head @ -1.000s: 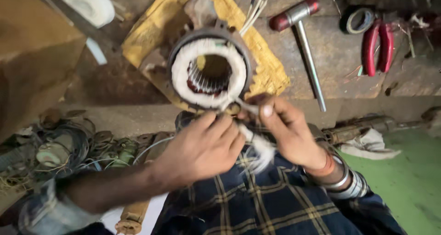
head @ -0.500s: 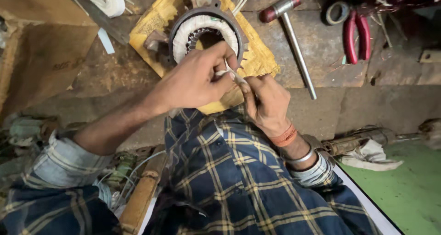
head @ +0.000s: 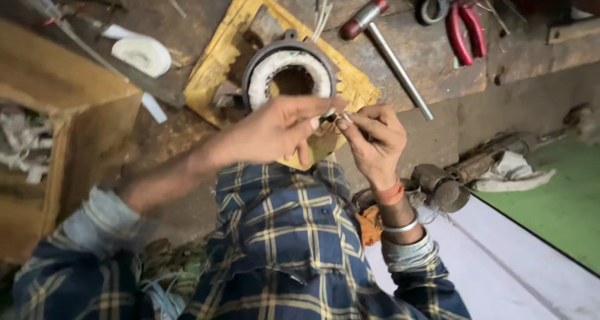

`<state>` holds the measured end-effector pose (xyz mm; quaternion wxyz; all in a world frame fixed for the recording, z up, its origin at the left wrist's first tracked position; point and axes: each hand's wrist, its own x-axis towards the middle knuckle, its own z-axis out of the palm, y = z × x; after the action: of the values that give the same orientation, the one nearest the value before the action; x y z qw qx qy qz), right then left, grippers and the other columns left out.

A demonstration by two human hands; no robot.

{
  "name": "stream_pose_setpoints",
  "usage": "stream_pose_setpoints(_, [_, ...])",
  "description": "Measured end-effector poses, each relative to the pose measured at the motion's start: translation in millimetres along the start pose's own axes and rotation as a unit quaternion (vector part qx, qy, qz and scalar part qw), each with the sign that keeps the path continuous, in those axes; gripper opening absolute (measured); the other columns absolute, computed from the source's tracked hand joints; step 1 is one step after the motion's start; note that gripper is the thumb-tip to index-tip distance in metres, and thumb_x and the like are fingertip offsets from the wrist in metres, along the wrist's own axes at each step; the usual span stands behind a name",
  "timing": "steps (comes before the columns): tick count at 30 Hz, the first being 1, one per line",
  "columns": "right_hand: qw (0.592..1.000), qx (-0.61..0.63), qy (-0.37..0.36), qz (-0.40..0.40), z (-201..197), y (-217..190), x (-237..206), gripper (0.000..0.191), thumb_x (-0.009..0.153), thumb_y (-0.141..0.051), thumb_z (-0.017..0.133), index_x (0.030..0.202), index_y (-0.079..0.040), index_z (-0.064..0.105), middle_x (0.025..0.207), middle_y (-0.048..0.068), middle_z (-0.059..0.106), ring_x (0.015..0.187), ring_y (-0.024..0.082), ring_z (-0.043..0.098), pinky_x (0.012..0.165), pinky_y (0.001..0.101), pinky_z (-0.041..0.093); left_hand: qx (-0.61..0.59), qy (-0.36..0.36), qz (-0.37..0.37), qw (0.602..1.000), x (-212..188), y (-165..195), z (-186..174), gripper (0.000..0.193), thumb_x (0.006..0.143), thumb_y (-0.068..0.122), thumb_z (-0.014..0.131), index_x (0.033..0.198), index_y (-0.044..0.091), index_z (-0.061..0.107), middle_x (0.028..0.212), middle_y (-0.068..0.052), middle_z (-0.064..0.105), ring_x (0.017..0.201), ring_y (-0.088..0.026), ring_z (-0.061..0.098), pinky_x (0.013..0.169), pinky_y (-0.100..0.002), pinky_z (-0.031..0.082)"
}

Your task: The person secures a motor stator with white tape, ties it off, and uses a rubber mallet to tap the stator into place. They then handle a second stator with copper windings, tapping it with the mallet to adjust its position.

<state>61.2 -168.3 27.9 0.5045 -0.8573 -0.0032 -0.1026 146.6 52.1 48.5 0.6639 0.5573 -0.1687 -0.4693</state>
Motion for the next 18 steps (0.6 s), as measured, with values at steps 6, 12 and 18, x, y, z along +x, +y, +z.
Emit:
stream_pose_setpoints(6, [0.999,-0.011,-0.031,-0.019,3.6,-0.4,-11.9,0.015,0.093,-0.002,0.077,0.108,-0.001,0.075,0.103,0.009,0.063,0.087,0.018,0.061,0.073,0.0284,0.048,0.443,0.086,0.239,0.860,5.3,-12.8,3.7,0.057,0.083,-0.007,0.064,0.129,0.025,0.074,0.127,-0.015,0.073,0.060,-0.017,0.070,0.042,-0.025,0.052])
stream_pose_setpoints(12, [0.994,0.074,-0.074,-0.015,6.9,4.9,-5.1,0.014,0.100,-0.005,0.071,0.113,-0.001,0.072,0.108,0.010,0.063,0.091,0.018,0.061,0.079,0.0290,0.050,0.489,0.025,0.308,0.816,25.9,-17.4,-25.5,0.059,0.088,-0.012,0.065,0.129,0.027,0.076,0.108,-0.002,0.083,0.051,-0.011,0.064,0.039,-0.024,0.046])
stream_pose_setpoints(18, [0.982,0.143,-0.125,-0.014,0.8,17.7,12.0,0.014,0.102,-0.004,0.069,0.114,0.001,0.072,0.107,0.009,0.064,0.099,0.021,0.064,0.087,0.0308,0.051,0.523,0.020,0.197,0.829,27.1,6.2,-34.7,0.042,0.087,0.017,0.082,0.128,0.024,0.076,0.076,-0.005,0.077,0.044,-0.018,0.059,0.045,-0.033,0.048])
